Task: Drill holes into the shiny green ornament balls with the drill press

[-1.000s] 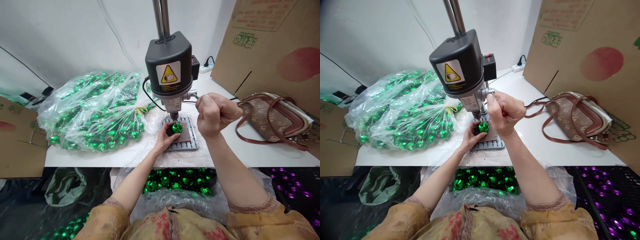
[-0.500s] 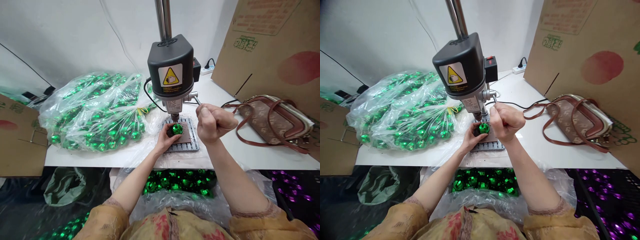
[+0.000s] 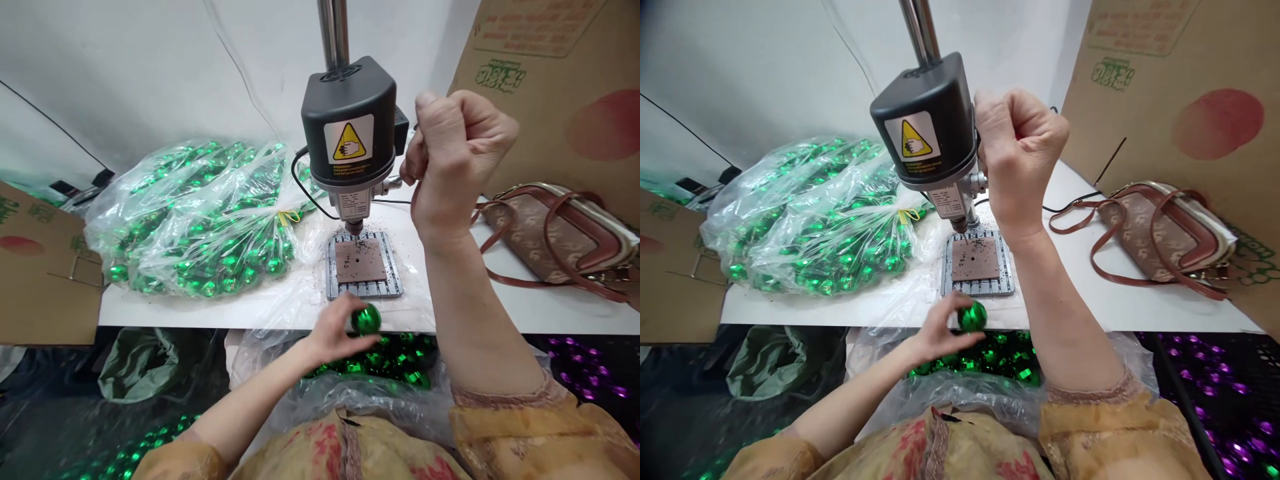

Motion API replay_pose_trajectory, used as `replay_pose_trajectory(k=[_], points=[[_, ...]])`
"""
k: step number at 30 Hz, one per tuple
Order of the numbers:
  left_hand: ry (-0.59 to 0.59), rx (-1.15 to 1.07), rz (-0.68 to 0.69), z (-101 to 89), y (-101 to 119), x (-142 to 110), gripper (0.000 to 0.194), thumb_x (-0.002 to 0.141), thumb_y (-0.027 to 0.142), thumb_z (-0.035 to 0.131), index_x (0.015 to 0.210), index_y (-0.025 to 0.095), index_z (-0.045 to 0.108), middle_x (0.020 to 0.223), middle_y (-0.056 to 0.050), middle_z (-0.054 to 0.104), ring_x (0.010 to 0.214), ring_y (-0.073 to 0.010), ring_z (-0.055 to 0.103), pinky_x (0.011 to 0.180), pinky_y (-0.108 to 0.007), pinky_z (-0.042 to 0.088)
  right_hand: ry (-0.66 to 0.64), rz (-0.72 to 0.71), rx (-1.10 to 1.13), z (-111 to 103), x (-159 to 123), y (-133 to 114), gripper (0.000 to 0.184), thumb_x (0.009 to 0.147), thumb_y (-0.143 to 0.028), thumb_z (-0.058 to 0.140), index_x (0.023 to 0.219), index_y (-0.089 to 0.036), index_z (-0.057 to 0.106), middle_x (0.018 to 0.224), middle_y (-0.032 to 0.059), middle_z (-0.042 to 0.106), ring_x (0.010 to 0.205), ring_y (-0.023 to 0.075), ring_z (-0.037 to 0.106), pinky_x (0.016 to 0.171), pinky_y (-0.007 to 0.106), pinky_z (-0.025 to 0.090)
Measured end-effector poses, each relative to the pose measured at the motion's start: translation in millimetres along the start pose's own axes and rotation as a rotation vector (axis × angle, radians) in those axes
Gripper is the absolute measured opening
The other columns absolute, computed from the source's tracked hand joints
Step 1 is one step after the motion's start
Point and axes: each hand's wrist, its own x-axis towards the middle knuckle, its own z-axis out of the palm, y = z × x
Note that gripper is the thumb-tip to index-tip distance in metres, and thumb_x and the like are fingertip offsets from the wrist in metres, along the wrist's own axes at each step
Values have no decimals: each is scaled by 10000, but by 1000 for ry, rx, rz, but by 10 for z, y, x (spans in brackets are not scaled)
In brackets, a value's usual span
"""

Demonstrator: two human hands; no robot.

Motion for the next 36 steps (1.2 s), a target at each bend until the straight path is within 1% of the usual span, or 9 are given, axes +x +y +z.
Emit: replay_pose_trajectory(k=[6,13,16,20,23,26,31,34,36], points=[[-777,345,94,511,83,-620,443,941,348,578,1352,195,517,1248,-156,631,985,-268,648,878,-406,527,15,-1,-46,-9,0,11,453,838,-162,611,490,-208,324,413,-74,329,376,26,278,399,249,229],[-838,314,51,571,82,-619,577,915,214,550,1475,208,410,1365,-173,587,1065,-305,649,928,-466,522,24,-8,-13,-26,3,54,474,826,-193,651,485,-194,322,390,-75,335,364,16,274,410,249,188],[-614,100,92,391,30,-490,347,928,243,525,1265,212,600,1189,-136,690,1031,-252,672,918,-394,535,22,-22,9,-26,3,66,484,807,-239,690,479,-193,337,380,-75,340,350,20,280,397,255,187],[43,-39,60,-79,-150,-126,213,856,114,487,913,223,660,942,-87,726,929,-207,692,814,-342,550,23,-12,18,-18,-11,46,509,796,-318,711,485,-187,331,387,-84,336,353,10,281,395,245,194],[358,189,-71,-585,-323,245,143,839,124,531,803,221,629,900,-81,708,896,-230,675,847,-388,530,15,-2,23,-22,-20,31,516,790,-341,715,488,-186,326,390,-86,334,354,9,278,390,240,189],[560,589,-352,-1097,-475,469,195,829,218,614,1017,197,660,1081,-134,675,1158,-335,588,1061,-511,421,14,0,29,-35,-27,27,496,796,-282,713,480,-184,343,384,-83,333,351,15,285,391,242,199],[1001,966,-837,-1716,-722,149,805,814,503,692,1468,149,384,1580,-243,273,1514,-469,124,1191,-674,142,-7,16,44,-47,-43,21,449,830,-195,649,486,-178,362,397,-76,340,359,21,292,389,243,195],[1135,794,-1050,-1907,-925,-236,1054,758,588,735,1553,158,193,1623,-292,95,1524,-488,66,1164,-698,196,0,13,50,-41,-52,10,454,825,-188,649,478,-175,355,394,-79,323,359,15,280,385,237,187],[1140,628,-1107,-1964,-1062,-414,994,761,562,743,1521,126,272,1599,-308,131,1520,-466,128,1182,-641,231,4,11,39,-35,-59,2,447,830,-184,640,480,-173,361,398,-77,328,362,16,291,388,238,192]])
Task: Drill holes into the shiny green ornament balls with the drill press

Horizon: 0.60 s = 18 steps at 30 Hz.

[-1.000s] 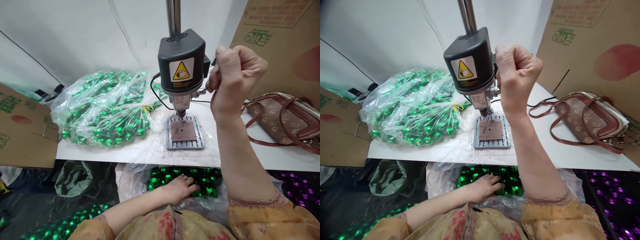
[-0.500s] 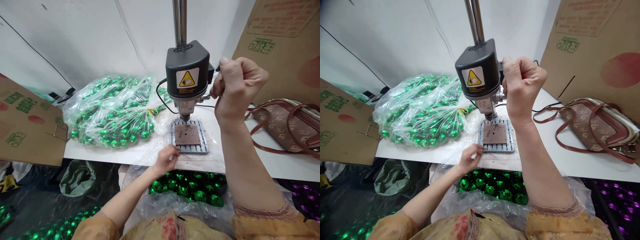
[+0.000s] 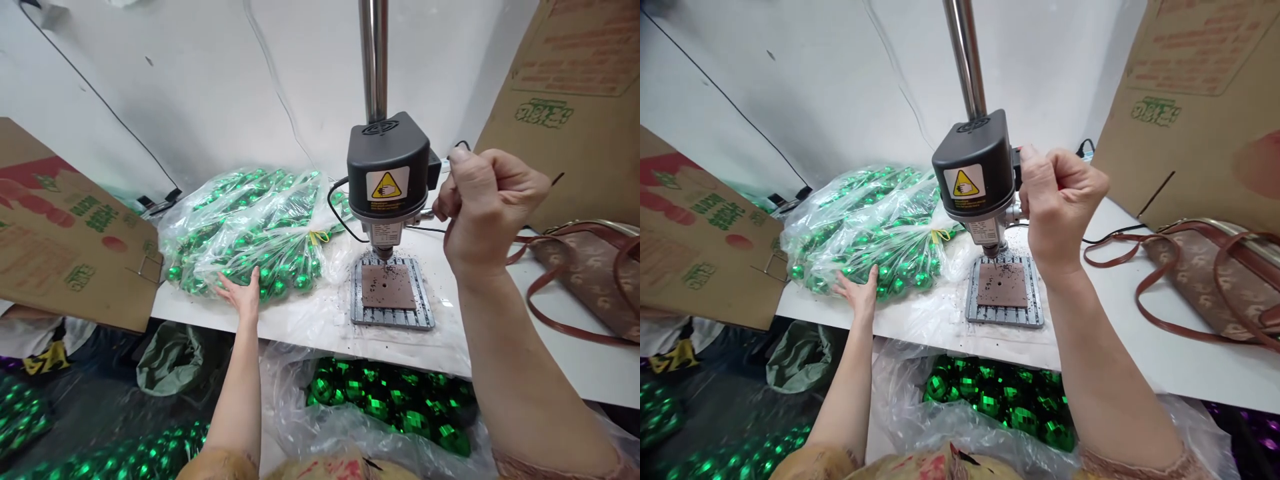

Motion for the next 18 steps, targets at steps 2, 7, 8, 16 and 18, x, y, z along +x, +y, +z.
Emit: replay_pose_trajectory(k=[2,7,8,16,18], points=[[-34,-120,-8,69,-106,55,730,777,471,746,1361,110,497,1536,-272,271,1495,-419,230,1211,-554,231,1,-3,-1,7,-9,-5,442,836,-174,629,484,-174,361,400,-76,327,362,17,301,393,240,198],[-75,-581,47,333,46,100,246,797,365,722,827,150,606,1038,-81,603,1147,-255,566,1102,-422,403,13,-7,-8,16,-21,-22,444,836,-166,620,474,-166,363,395,-78,317,369,7,303,407,231,209],[-101,-629,45,382,124,117,261,817,389,705,806,159,581,939,-47,607,1050,-217,597,1046,-392,447,9,-2,-18,15,-21,-28,443,840,-171,615,477,-165,361,397,-79,319,373,5,303,412,227,212],[-330,-1327,-66,412,622,589,301,910,380,656,819,213,422,867,19,646,868,-124,653,871,-337,550,-8,5,-37,7,-14,-35,445,852,-191,607,488,-171,351,399,-83,318,379,8,300,413,232,212],[-295,-1259,-94,395,571,639,309,905,353,661,793,204,414,800,33,620,796,-105,639,815,-282,544,-11,6,-34,8,-15,-30,440,853,-180,603,485,-169,363,399,-83,325,377,7,300,408,232,212]])
